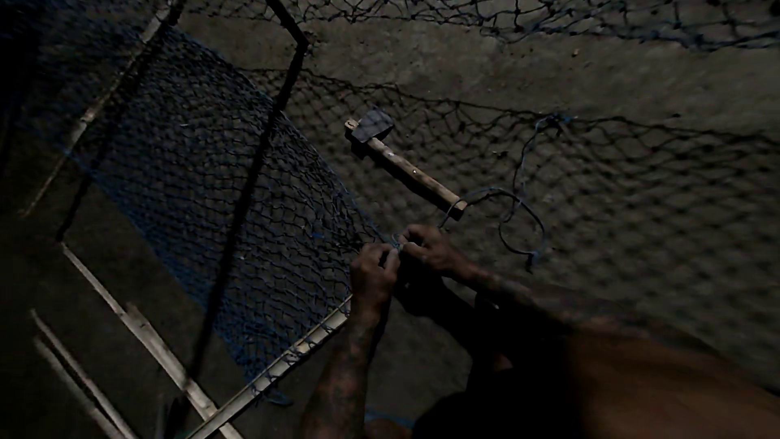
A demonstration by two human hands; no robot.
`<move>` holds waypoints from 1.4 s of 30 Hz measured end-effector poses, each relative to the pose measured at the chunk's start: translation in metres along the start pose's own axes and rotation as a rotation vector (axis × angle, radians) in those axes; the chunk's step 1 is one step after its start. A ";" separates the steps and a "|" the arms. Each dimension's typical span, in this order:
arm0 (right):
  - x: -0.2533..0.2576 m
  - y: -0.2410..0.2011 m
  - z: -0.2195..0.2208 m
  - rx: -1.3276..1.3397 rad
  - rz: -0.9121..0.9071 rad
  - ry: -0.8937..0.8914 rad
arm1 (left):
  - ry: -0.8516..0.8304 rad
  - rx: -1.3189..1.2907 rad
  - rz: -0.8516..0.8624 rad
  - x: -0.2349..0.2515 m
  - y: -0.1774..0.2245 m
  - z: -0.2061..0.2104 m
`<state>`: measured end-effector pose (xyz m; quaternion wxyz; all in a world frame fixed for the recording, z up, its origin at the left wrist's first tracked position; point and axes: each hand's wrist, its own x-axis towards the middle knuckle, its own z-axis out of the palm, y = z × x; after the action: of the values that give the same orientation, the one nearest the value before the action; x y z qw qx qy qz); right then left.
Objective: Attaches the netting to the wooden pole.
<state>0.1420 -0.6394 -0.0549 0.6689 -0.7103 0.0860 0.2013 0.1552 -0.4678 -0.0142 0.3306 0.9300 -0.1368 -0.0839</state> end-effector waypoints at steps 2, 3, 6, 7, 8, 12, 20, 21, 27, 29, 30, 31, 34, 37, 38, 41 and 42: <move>0.002 -0.003 -0.002 -0.009 0.022 -0.015 | 0.122 0.062 0.153 0.000 -0.006 0.007; 0.002 -0.004 -0.003 -0.027 0.026 -0.021 | 0.146 0.083 0.214 0.000 -0.007 0.009; 0.001 -0.006 -0.005 -0.118 -0.028 -0.033 | 0.093 0.149 0.255 0.001 -0.004 0.006; 0.000 -0.006 -0.005 -0.147 -0.048 -0.033 | 0.073 0.185 0.251 0.002 -0.002 0.005; 0.000 -0.007 -0.005 -0.168 -0.061 -0.026 | 0.053 0.225 0.240 0.002 0.000 0.005; -0.003 -0.009 -0.002 -0.209 -0.108 0.036 | -0.135 0.304 0.054 0.007 0.020 -0.003; -0.005 -0.012 0.002 -0.116 0.039 0.094 | -0.358 0.056 -0.138 0.010 0.014 -0.010; -0.004 -0.012 0.001 -0.049 0.118 0.088 | -0.333 -0.053 -0.159 0.007 0.005 -0.008; -0.003 -0.005 -0.003 0.013 0.082 0.074 | -0.115 -0.269 -0.210 0.002 -0.009 -0.003; -0.004 -0.007 0.001 -0.002 0.021 0.074 | -0.011 -0.282 -0.129 0.005 -0.008 -0.001; -0.003 -0.007 0.003 -0.014 0.004 0.076 | 0.006 -0.271 -0.084 0.006 -0.008 -0.001; -0.003 -0.007 0.005 -0.021 -0.008 0.080 | 0.007 -0.241 -0.033 0.007 -0.009 -0.002; -0.004 -0.007 0.004 -0.044 -0.026 0.105 | -0.017 -0.105 0.090 0.008 -0.011 -0.003; -0.005 -0.007 0.004 -0.075 -0.022 0.112 | -0.020 0.036 0.191 0.006 -0.008 -0.003; -0.006 -0.007 0.004 -0.080 -0.022 0.112 | -0.023 0.091 0.232 0.006 -0.007 -0.003; -0.007 -0.008 0.005 -0.105 -0.025 0.093 | -0.065 0.208 0.273 0.008 0.000 -0.008; -0.007 -0.008 0.005 -0.112 -0.040 0.094 | -0.085 0.217 0.252 0.008 0.003 -0.009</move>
<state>0.1378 -0.6350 -0.0448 0.6271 -0.7570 0.0915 0.1591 0.1648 -0.4671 -0.0058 0.2299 0.9315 -0.2742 -0.0657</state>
